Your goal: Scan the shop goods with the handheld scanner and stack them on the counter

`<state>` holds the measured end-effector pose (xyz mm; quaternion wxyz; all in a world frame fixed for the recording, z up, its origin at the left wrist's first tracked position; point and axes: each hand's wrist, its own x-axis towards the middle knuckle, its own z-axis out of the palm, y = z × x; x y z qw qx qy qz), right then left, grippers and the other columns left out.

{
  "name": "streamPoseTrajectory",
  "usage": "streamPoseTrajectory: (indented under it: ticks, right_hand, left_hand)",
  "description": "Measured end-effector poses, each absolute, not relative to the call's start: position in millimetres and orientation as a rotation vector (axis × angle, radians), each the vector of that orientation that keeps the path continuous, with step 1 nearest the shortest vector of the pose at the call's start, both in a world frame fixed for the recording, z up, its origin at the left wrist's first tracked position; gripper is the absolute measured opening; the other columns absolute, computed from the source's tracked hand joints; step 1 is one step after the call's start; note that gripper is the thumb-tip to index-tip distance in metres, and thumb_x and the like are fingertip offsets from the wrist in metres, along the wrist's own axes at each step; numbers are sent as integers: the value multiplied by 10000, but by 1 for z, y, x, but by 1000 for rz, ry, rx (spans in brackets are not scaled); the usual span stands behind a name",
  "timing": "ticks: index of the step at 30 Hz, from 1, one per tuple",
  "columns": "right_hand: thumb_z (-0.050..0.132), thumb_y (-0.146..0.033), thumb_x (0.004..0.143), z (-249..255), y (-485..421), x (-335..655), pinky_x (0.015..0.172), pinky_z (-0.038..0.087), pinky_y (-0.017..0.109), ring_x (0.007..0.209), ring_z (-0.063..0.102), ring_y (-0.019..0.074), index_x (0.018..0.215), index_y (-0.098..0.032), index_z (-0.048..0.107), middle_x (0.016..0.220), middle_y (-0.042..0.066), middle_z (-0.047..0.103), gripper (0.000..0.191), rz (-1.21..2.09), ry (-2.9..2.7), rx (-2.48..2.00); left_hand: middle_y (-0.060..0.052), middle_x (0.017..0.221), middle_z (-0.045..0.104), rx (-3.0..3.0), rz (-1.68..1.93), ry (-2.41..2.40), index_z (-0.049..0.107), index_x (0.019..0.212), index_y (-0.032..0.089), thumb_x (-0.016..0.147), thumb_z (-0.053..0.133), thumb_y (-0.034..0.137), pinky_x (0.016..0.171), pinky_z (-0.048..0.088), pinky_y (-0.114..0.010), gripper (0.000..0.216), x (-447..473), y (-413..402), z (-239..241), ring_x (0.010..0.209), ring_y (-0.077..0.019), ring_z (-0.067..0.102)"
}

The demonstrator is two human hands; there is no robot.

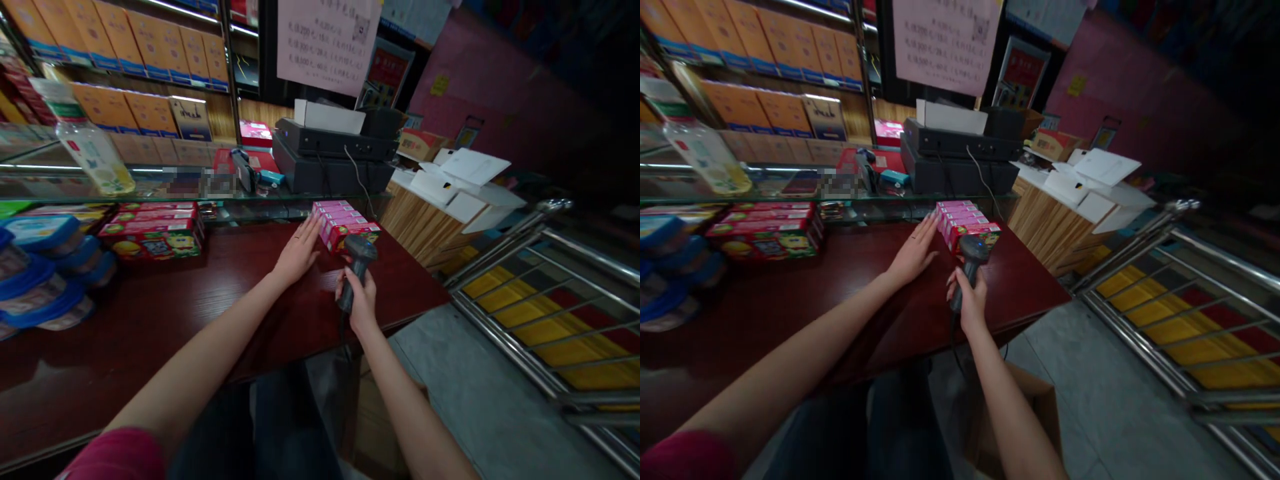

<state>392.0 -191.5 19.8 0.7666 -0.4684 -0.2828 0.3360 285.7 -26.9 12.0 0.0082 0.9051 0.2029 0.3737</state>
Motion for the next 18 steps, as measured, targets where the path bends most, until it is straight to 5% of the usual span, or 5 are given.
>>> streamPoseTrajectory:
  ticks: [7,13,18]
  right_hand:
    - [829,-466,784,24,-152,314,362,452,211,412,535,93,1138,-196,645,713,-42,700,482,1157,-891,-992]
    - [826,-459,777,23,-92,232,393,427,199,423,548,75,1115,-195,644,786,-25,728,466,1398,-1000,-828]
    - [835,-346,755,22,-82,223,411,444,215,458,583,77,1094,-222,621,959,4,767,419,1400,-1102,-770]
  left_hand:
    - [-90,1741,273,2966,1077,1215,218,1704,190,966,419,121,1358,155,-495,769,87,-19,19,1631,-251,228]
    - [-194,1751,159,2704,1200,1786,207,1686,65,903,504,128,1344,173,-582,840,1,-17,13,1647,-329,117]
    - [-163,1688,392,2732,1084,1805,415,1615,163,968,491,126,1331,173,-641,653,-1,-18,18,1637,-321,198]
